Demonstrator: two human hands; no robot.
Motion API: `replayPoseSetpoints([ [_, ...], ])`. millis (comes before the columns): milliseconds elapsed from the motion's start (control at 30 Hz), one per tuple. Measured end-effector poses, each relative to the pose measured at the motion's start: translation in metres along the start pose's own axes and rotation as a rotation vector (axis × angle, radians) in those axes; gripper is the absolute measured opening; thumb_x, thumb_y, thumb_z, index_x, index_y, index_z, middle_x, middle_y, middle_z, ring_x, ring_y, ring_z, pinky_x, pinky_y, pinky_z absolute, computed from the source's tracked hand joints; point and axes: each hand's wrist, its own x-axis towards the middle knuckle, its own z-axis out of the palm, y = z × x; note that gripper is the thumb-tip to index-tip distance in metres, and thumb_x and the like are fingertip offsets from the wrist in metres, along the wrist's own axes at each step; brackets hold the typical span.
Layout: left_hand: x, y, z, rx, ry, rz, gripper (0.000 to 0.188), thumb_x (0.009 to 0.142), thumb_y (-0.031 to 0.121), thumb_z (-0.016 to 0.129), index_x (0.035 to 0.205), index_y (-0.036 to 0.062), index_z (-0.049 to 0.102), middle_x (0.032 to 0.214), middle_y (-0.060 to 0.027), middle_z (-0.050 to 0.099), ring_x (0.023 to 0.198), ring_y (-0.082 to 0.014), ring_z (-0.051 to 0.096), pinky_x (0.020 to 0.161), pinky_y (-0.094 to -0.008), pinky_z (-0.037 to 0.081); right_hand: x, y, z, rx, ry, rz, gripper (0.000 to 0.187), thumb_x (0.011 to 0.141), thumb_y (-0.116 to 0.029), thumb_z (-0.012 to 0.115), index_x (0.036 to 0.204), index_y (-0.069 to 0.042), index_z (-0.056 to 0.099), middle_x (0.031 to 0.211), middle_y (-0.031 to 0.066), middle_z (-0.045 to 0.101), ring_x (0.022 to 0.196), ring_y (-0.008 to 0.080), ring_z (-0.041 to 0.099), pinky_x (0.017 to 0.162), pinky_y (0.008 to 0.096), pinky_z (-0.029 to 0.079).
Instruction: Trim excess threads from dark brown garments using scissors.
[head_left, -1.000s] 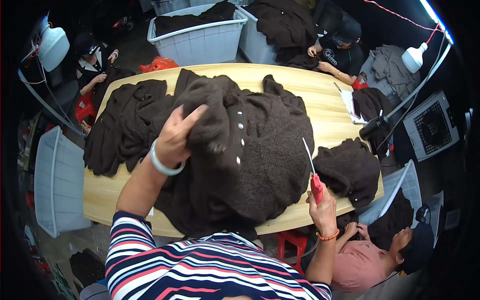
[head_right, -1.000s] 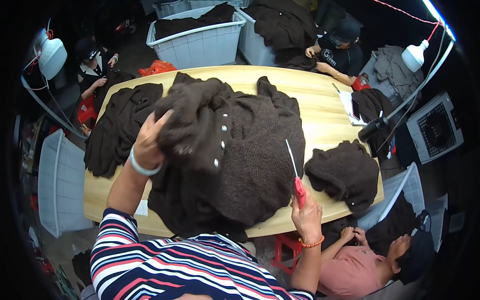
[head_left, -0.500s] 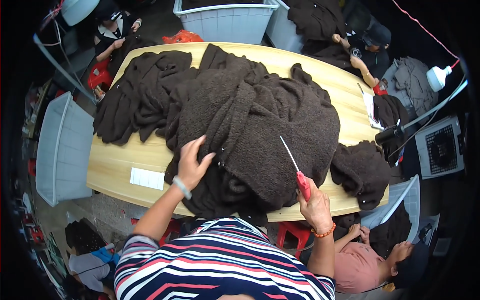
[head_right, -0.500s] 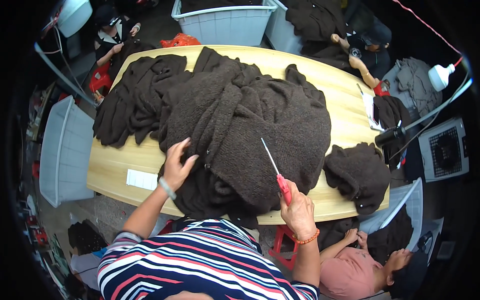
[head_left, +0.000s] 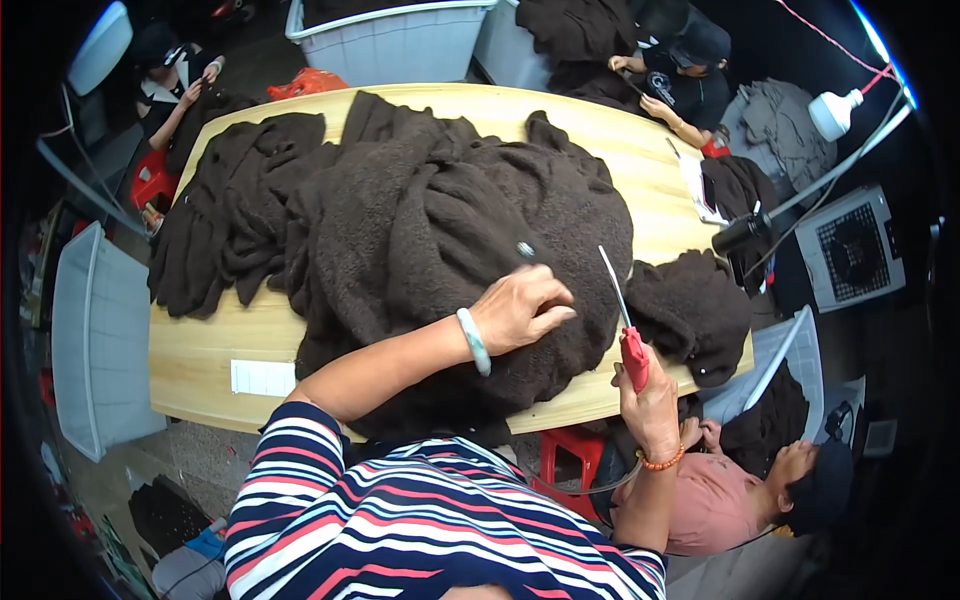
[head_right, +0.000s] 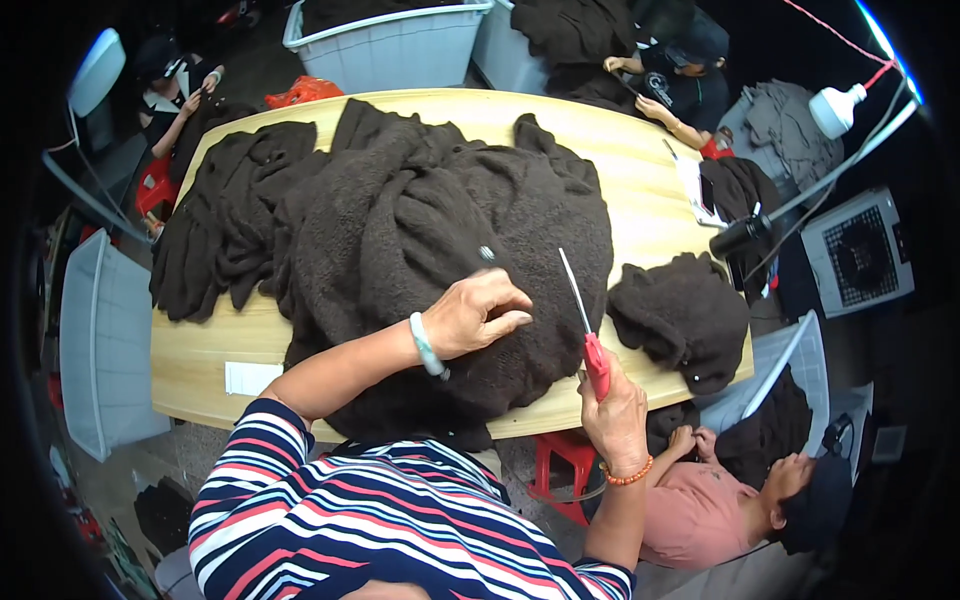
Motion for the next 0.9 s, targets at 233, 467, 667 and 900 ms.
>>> replayPoseSetpoints([
  [233, -0.019, -0.058, 0.016, 0.591, -0.061, 0.007, 0.068, 0.083, 0.032, 0.071, 0.142, 0.0104, 0.046, 0.153, -0.0207, 0.031, 0.145, -0.0382, 0.024, 0.117, -0.0535, 0.016, -0.031, 0.005, 0.014, -0.053, -0.138, 0.019, 0.035, 0.088, -0.008, 0.063, 0.123, -0.008, 0.059, 0.075, 0.0190, 0.065, 0.074, 0.0383, 0.068, 0.066, 0.0407, 0.053],
  [467, -0.028, -0.072, 0.029, 0.639, -0.136, -0.013, 0.069, 0.085, 0.033, 0.068, 0.144, 0.0080, 0.043, 0.154, -0.0203, 0.030, 0.146, -0.0376, 0.022, 0.119, -0.0532, 0.013, -0.007, -0.029, 0.017, -0.129, -0.256, 0.031, 0.030, 0.090, -0.020, 0.062, 0.117, -0.011, 0.058, 0.073, 0.0236, 0.064, 0.073, 0.0445, 0.064, 0.066, 0.0525, 0.051],
  [667, -0.025, -0.075, 0.032, 0.616, -0.177, -0.017, 0.069, 0.086, 0.034, 0.067, 0.145, 0.0088, 0.042, 0.155, -0.0203, 0.029, 0.146, -0.0363, 0.022, 0.119, -0.0532, 0.012, 0.059, -0.030, 0.037, -0.175, -0.212, -0.093, 0.019, 0.090, -0.021, 0.061, 0.101, -0.008, 0.057, 0.074, 0.0229, 0.065, 0.075, 0.0441, 0.064, 0.069, 0.0542, 0.050],
  [900, -0.039, -0.081, 0.032, 0.646, -0.116, -0.006, 0.071, 0.088, 0.034, 0.066, 0.149, 0.0132, 0.037, 0.158, -0.0161, 0.026, 0.147, -0.0340, 0.022, 0.119, -0.0547, 0.012, -0.029, -0.022, 0.013, -0.193, -0.483, -0.017, 0.027, 0.088, -0.027, 0.065, 0.106, -0.007, 0.060, 0.071, 0.0232, 0.064, 0.069, 0.0438, 0.064, 0.065, 0.0517, 0.052],
])
